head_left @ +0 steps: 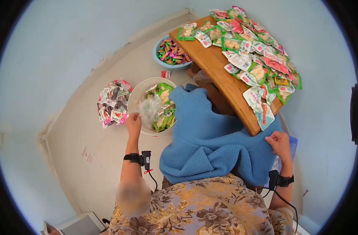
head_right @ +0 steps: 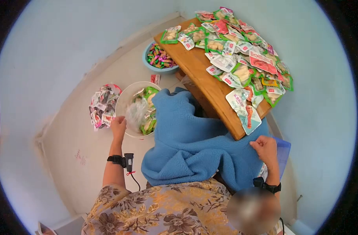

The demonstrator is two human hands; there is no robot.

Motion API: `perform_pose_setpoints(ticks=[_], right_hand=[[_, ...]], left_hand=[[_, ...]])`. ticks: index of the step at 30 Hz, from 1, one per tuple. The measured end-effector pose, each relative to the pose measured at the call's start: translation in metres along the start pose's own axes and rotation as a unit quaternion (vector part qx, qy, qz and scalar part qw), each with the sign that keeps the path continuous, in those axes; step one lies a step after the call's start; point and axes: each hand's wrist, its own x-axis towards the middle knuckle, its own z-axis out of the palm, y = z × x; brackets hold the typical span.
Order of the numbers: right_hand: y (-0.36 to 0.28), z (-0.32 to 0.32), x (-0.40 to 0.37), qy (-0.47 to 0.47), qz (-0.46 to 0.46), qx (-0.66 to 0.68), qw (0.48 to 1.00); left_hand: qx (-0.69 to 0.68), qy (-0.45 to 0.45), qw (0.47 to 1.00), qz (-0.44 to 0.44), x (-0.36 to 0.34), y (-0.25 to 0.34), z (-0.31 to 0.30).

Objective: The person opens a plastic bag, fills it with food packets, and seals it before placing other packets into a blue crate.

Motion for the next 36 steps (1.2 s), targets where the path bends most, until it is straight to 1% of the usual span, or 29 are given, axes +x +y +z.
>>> perform_pose_setpoints(ticks=[2, 6, 8, 9, 11, 12, 14, 15, 17, 18, 20, 21, 23, 24, 25, 26, 27, 28, 29, 30, 32, 33, 34, 35, 36], right_hand=[[-0.005, 0.0, 0.003, -0.009, 0.038, 0.009, 0.999], [-0.017, -0.001, 0.006, -0.012, 0.063, 0.017, 0.998], [-0.021, -0.001, 0.005, -0.011, 0.09, 0.019, 0.996], [-0.023, 0.0, 0.005, -0.011, 0.093, 0.016, 0.996], [-0.025, 0.0, 0.005, -0.006, 0.097, 0.014, 0.995], [-0.024, 0.0, 0.004, -0.004, 0.099, 0.013, 0.995], [-0.021, 0.001, 0.004, 0.004, 0.092, 0.027, 0.995], [-0.019, 0.001, 0.004, 0.007, 0.092, 0.026, 0.995], [-0.015, 0.003, 0.003, 0.015, 0.079, 0.015, 0.997], [-0.013, 0.003, 0.002, 0.016, 0.082, 0.015, 0.996], [-0.012, 0.005, 0.003, 0.028, 0.055, 0.0, 0.998], [-0.006, 0.006, 0.005, 0.028, 0.053, 0.002, 0.998], [0.005, 0.006, 0.009, 0.029, 0.029, -0.013, 0.999], [0.002, 0.005, 0.008, 0.028, 0.026, -0.01, 0.999], [-0.009, 0.002, 0.007, 0.011, 0.066, 0.009, 0.998], [-0.018, 0.0, 0.007, -0.006, 0.105, 0.029, 0.994], [-0.022, -0.003, 0.005, -0.003, 0.102, 0.03, 0.994], [-0.026, -0.007, 0.004, -0.024, 0.098, 0.04, 0.994], [-0.03, -0.01, 0.004, -0.044, 0.094, 0.05, 0.993], [-0.034, -0.012, 0.004, -0.04, 0.089, 0.05, 0.994], [-0.043, -0.013, 0.003, -0.054, 0.031, 0.156, 0.986], [-0.055, -0.014, 0.002, -0.07, -0.006, 0.178, 0.981], [-0.071, -0.015, 0.001, -0.082, -0.04, 0.2, 0.976], [-0.084, -0.016, 0.0, -0.116, -0.071, 0.222, 0.965], [-0.097, -0.015, -0.002, -0.147, -0.103, 0.244, 0.953]], left_hand=[[0.163, -0.001, 0.984, 0.073, -0.007, -0.015, 0.0], [0.14, -0.013, 0.986, 0.089, -0.006, -0.022, 0.03], [0.136, -0.053, 0.987, 0.072, -0.004, -0.01, 0.047], [0.135, -0.056, 0.987, 0.07, -0.005, -0.003, 0.054], [0.255, -0.018, 0.955, 0.152, -0.007, 0.007, 0.064], [0.253, -0.02, 0.955, 0.153, -0.007, 0.008, 0.067], [0.339, -0.062, 0.933, 0.102, -0.001, 0.002, 0.074], [0.338, -0.063, 0.934, 0.103, 0.002, -0.001, 0.078], [0.345, -0.017, 0.933, 0.104, 0.008, -0.015, 0.082], [0.345, -0.02, 0.932, 0.105, 0.012, -0.02, 0.077], [0.244, 0.01, 0.955, 0.169, 0.021, -0.019, 0.058], [0.245, 0.011, 0.954, 0.17, 0.026, -0.016, 0.047], [0.208, -0.057, 0.975, 0.051, 0.03, 0.005, 0.016], [0.21, -0.054, 0.975, 0.052, 0.027, 0.019, 0.001], [0.0, -0.065, 0.997, -0.052, 0.023, 0.039, -0.017], [-0.211, -0.074, 0.963, -0.151, 0.017, 0.058, -0.033], [-0.213, -0.073, 0.963, -0.147, 0.01, 0.079, -0.047], [-0.37, -0.121, 0.914, -0.112, 0.001, 0.101, -0.06], [-0.517, -0.166, 0.837, -0.072, -0.009, 0.12, -0.069], [-0.52, -0.166, 0.835, -0.066, -0.017, 0.135, -0.075], [-0.644, -0.242, 0.715, -0.126, -0.035, 0.159, -0.082], [-0.644, -0.248, 0.713, -0.122, -0.043, 0.169, -0.08], [-0.693, -0.3, 0.644, -0.12, -0.052, 0.179, -0.074], [-0.735, -0.351, 0.569, -0.119, -0.059, 0.19, -0.066], [-0.733, -0.363, 0.563, -0.117, -0.067, 0.203, -0.058]])
